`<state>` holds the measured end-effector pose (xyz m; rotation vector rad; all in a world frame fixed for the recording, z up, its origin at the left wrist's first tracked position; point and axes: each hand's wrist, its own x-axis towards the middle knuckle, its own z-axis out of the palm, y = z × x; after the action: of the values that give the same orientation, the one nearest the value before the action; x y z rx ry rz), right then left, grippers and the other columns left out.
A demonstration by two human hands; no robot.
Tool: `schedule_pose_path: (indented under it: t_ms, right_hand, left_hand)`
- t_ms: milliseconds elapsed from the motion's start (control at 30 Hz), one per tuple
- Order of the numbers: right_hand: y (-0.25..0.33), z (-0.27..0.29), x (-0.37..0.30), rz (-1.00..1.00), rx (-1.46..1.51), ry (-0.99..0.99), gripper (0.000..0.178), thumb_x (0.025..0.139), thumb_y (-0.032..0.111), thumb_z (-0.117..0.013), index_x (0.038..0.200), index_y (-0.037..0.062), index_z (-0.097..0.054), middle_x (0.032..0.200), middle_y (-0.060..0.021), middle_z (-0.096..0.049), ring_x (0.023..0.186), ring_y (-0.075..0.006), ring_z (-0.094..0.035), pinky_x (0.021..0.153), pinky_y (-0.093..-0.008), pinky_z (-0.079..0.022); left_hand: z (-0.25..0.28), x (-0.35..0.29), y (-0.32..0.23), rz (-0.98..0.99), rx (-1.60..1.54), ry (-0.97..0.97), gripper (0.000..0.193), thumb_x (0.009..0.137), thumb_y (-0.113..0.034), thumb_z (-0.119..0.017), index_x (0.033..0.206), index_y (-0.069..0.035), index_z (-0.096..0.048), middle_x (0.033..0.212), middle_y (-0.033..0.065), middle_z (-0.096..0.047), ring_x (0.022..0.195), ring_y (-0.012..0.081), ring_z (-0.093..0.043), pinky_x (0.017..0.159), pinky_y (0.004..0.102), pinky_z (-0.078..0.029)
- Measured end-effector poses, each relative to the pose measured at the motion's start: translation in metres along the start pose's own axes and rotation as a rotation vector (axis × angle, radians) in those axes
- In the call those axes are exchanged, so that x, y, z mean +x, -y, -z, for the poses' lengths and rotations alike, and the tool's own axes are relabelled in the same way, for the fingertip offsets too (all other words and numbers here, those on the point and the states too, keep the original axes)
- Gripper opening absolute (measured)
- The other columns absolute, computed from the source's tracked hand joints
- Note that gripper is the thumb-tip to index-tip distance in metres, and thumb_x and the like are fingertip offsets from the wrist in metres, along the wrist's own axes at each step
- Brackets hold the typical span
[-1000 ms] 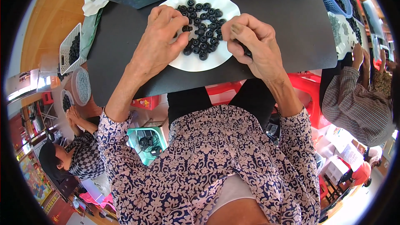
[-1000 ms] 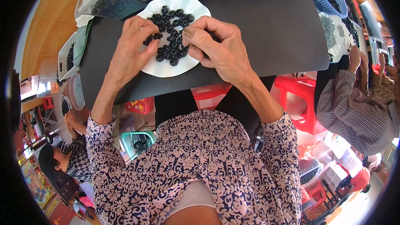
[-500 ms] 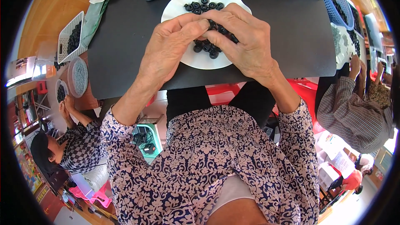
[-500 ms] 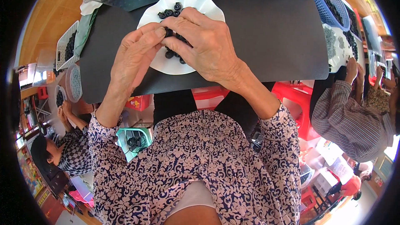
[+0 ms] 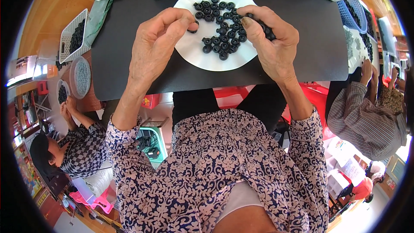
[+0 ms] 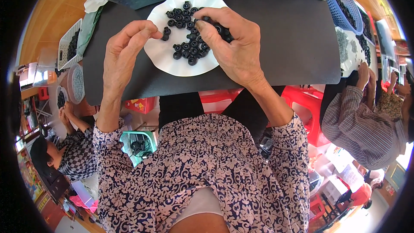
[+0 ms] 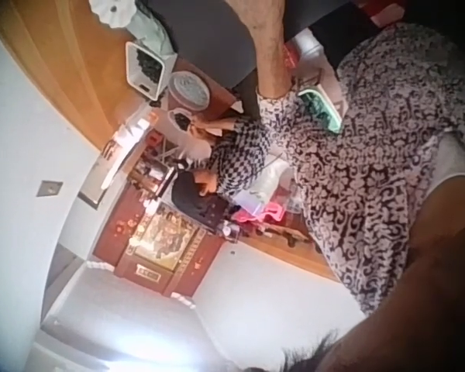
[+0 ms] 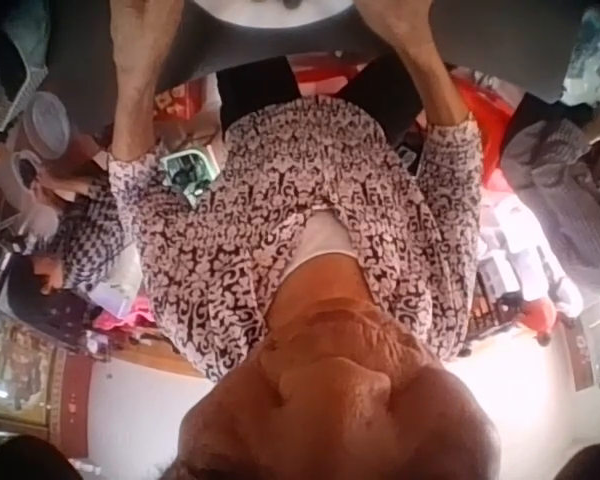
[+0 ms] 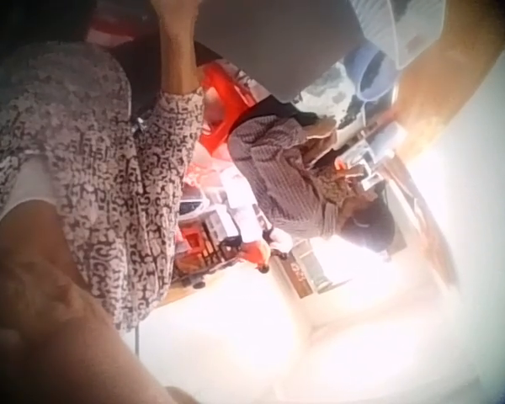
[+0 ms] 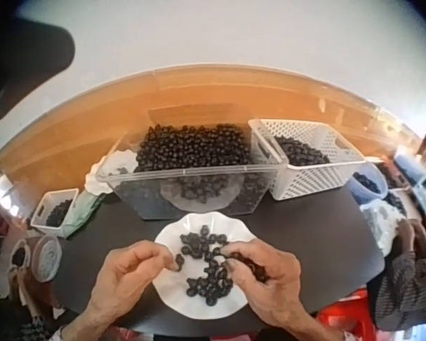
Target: The person assembles plastic cord locks by hand on a plate and scoops additional parts onto the plate from a plastic container.
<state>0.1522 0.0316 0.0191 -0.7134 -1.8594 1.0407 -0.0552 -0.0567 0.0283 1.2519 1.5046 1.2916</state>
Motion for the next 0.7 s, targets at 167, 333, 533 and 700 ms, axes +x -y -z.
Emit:
schedule_pose_path:
  t_ms: [167,333,533,700]
  right_hand:
    - [0.003,-0.002,0.001,-0.131,0.156,-0.034,0.014,0.083,0.005,-0.068,0.096,0.0015,-0.068,0.076,-0.0055,-0.065,0.067,-0.0075,-0.058,0.063,-0.0212,-0.047]
    - [0.013,-0.004,-0.004,0.103,-0.063,0.077,0.013,0.082,0.006,-0.066,0.094,0.0014,-0.068,0.079,-0.0083,-0.068,0.069,-0.0140,-0.065,0.062,-0.0255,-0.051]
    - [0.018,0.011,-0.011,-0.030,-0.123,0.190,0.014,0.083,0.008,-0.065,0.094,0.0003,-0.067,0.081,-0.0122,-0.067,0.068,-0.0235,-0.066,0.062,-0.0300,-0.052]
    - [0.021,0.012,-0.006,0.055,-0.252,0.174,0.013,0.086,0.008,-0.062,0.095,-0.0002,-0.067,0.078,-0.0129,-0.064,0.069,-0.0274,-0.064,0.062,-0.0336,-0.050]
  left_hand:
    - [-0.027,-0.003,0.014,0.165,-0.568,0.190,0.029,0.098,-0.021,-0.049,0.111,0.003,-0.060,0.100,0.0110,-0.066,0.095,0.0179,-0.061,0.088,0.0309,-0.047]
    - [-0.063,-0.012,0.008,0.269,-1.135,0.293,0.033,0.102,-0.025,-0.041,0.113,0.004,-0.054,0.107,0.0132,-0.061,0.100,0.0223,-0.061,0.092,0.0405,-0.049]
    - [-0.078,-0.022,0.005,0.215,-0.866,0.203,0.031,0.102,-0.023,-0.043,0.111,0.004,-0.055,0.104,0.0111,-0.061,0.100,0.0168,-0.060,0.092,0.0364,-0.049]
    - [-0.074,-0.009,0.006,0.187,-0.958,0.272,0.030,0.099,-0.020,-0.050,0.111,0.006,-0.059,0.104,0.0120,-0.063,0.098,0.0182,-0.062,0.091,0.0359,-0.049]
